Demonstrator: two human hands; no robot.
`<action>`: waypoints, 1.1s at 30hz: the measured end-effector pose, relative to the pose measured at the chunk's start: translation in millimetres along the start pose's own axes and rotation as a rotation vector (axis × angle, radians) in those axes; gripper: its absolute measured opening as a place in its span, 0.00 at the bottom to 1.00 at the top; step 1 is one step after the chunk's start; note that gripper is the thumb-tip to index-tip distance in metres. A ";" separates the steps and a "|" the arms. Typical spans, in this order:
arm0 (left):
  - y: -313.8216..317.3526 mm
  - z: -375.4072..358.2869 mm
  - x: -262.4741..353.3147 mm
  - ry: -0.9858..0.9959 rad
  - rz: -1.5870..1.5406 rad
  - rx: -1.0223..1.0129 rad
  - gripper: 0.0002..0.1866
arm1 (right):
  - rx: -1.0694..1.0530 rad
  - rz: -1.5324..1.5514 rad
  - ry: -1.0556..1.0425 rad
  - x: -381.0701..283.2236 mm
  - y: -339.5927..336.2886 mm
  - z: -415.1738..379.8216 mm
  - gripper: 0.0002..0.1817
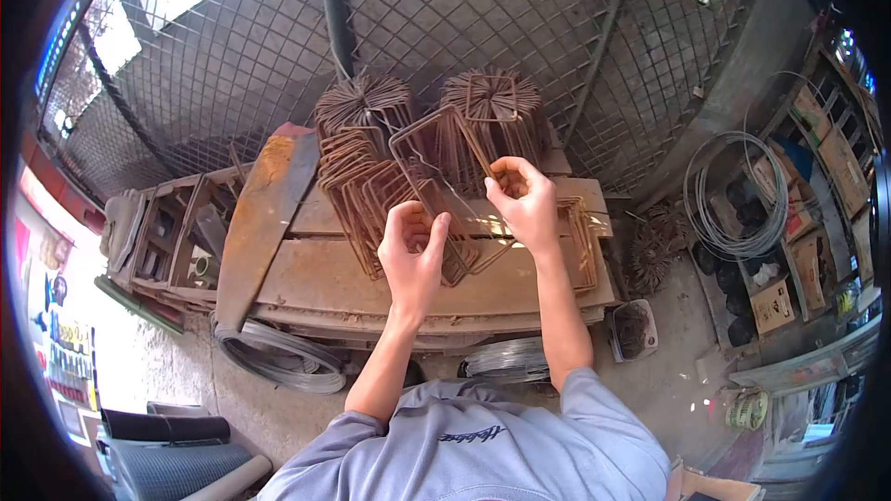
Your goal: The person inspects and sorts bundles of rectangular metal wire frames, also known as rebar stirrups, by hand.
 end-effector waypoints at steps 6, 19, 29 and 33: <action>-27.8 -14.1 -33.0 0.000 0.060 0.063 0.16 | -0.154 -0.011 0.031 34.3 45.9 13.0 0.09; -14.0 -74.1 -98.0 -0.016 0.270 -0.107 0.20 | -0.286 0.056 0.220 174.8 67.5 9.8 0.10; -21.3 -87.0 -122.7 -0.083 0.303 -0.169 0.15 | -0.294 -0.116 0.278 179.0 68.9 2.0 0.10; -23.9 -85.7 -117.3 -0.042 0.326 -0.162 0.14 | -0.293 -0.176 0.267 179.5 64.1 -0.7 0.11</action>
Point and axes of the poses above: each hand's wrist, its own z-axis towards the middle knuckle, its own y-axis out of the palm, x = y × z, the point moved 9 cm from there along z, towards the middle knuckle, and after that the axes turned 15 degrees about y, right-handed, at the moved point
